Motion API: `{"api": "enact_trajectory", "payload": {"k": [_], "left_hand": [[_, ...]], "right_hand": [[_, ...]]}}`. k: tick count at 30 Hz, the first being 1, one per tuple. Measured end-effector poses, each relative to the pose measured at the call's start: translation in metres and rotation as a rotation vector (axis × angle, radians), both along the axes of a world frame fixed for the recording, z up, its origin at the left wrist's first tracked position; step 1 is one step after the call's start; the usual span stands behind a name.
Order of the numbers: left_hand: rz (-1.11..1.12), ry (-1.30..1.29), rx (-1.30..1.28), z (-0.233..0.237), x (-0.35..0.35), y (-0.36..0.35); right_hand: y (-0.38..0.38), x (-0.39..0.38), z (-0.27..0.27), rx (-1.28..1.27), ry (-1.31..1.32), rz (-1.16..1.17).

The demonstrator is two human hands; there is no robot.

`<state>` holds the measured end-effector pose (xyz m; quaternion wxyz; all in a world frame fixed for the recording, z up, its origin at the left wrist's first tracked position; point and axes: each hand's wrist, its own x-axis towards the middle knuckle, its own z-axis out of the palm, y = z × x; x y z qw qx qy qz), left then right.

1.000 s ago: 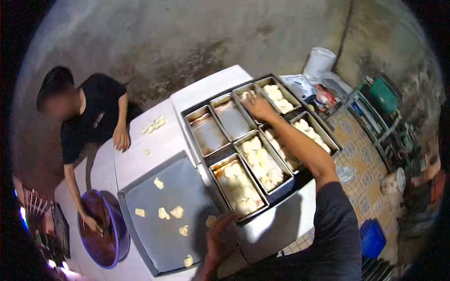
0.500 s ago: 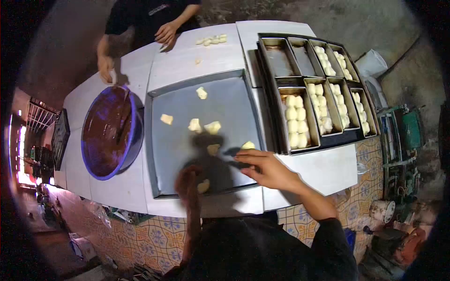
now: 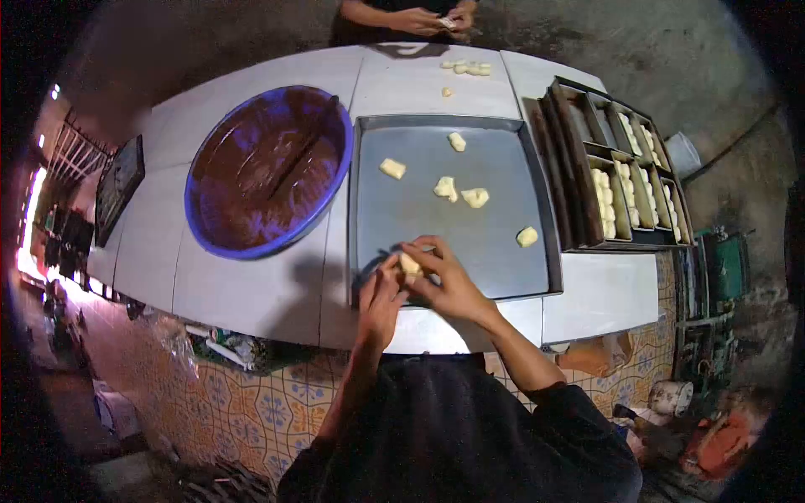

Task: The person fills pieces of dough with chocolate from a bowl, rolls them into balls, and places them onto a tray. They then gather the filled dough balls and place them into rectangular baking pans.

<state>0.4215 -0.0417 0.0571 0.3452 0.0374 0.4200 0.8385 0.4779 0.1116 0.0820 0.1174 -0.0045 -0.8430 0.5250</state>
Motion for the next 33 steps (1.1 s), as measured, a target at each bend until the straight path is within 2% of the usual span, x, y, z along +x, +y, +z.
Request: {"api": "enact_trajectory", "payload": {"k": [1, 2, 3, 4, 5, 6, 8, 9, 11, 12, 13, 15, 17, 19, 21, 22, 23, 26, 29, 30, 31, 33], "left_hand": [[-0.035, 0.015, 0.08, -0.006, -0.006, -0.003], [-0.001, 0.08, -0.036, -0.009, -0.01, -0.007], [0.029, 0.146, -0.152, -0.006, -0.013, -0.008], [0.095, 0.05, -0.035, 0.004, -0.014, -0.008], [0.099, 0.052, -0.026, 0.004, -0.018, -0.011], [0.161, 0.041, 0.058, 0.004, -0.021, -0.012], [0.222, 0.007, 0.147, -0.011, -0.027, -0.012], [0.1, 0.009, 0.142, -0.017, -0.032, -0.017], [-0.067, -0.211, 0.311, -0.005, -0.028, -0.02], [-0.072, -0.207, 0.332, -0.007, -0.027, -0.022], [-0.078, -0.208, 0.334, -0.007, -0.024, -0.025], [0.039, -0.045, 0.17, -0.002, -0.023, -0.034], [0.098, 0.371, -0.28, 0.007, -0.026, -0.05], [0.023, 0.389, -0.281, 0.0, -0.031, -0.059], [0.064, 0.483, -0.343, -0.009, -0.031, -0.057], [0.145, 0.374, -0.295, -0.006, -0.028, -0.053], [0.154, 0.376, -0.292, -0.008, -0.029, -0.052], [0.339, 0.384, -0.44, -0.007, -0.032, -0.05], [0.371, 0.424, -0.457, -0.02, -0.038, -0.051], [0.303, 0.349, -0.503, -0.017, -0.039, -0.055], [0.312, 0.345, -0.501, -0.013, -0.041, -0.054], [0.459, 0.419, -0.281, -0.004, -0.046, -0.046]], "right_hand": [[-0.019, -0.001, 0.008, -0.003, 0.089, 0.084], [-0.034, 0.001, 0.017, 0.073, 0.111, 0.115], [-0.042, -0.003, 0.015, -0.016, 0.131, 0.015], [-0.045, -0.002, 0.017, -0.128, 0.081, -0.094], [-0.046, -0.002, 0.022, -0.236, 0.033, -0.205], [-0.045, -0.002, 0.02, -0.228, 0.035, -0.204], [-0.044, -0.003, 0.011, 0.041, 0.047, -0.132], [-0.054, -0.006, 0.012, -0.03, 0.04, -0.112], [-0.07, -0.008, -0.007, 0.195, 0.113, -0.088], [-0.074, -0.01, -0.014, 0.05, 0.026, -0.137], [-0.074, -0.01, -0.018, 0.053, 0.026, -0.143], [-0.075, -0.015, -0.019, -0.332, -0.022, -0.252], [-0.073, -0.015, -0.015, -0.423, -0.004, -0.231], [-0.076, -0.016, -0.013, -0.362, -0.02, -0.147], [-0.09, -0.023, -0.006, -0.34, -0.027, -0.246], [-0.091, -0.026, -0.017, -0.276, -0.004, -0.26], [-0.09, -0.029, -0.031, -0.21, 0.019, -0.273], [-0.086, -0.039, -0.045, -0.236, -0.018, -0.276], [-0.088, -0.042, -0.01, -0.334, 0.0, -0.305], [-0.087, -0.044, -0.014, -0.185, 0.013, -0.264], [-0.088, -0.044, -0.017, -0.181, 0.011, -0.255], [-0.09, -0.045, -0.019, -0.136, -0.02, -0.295]]}}
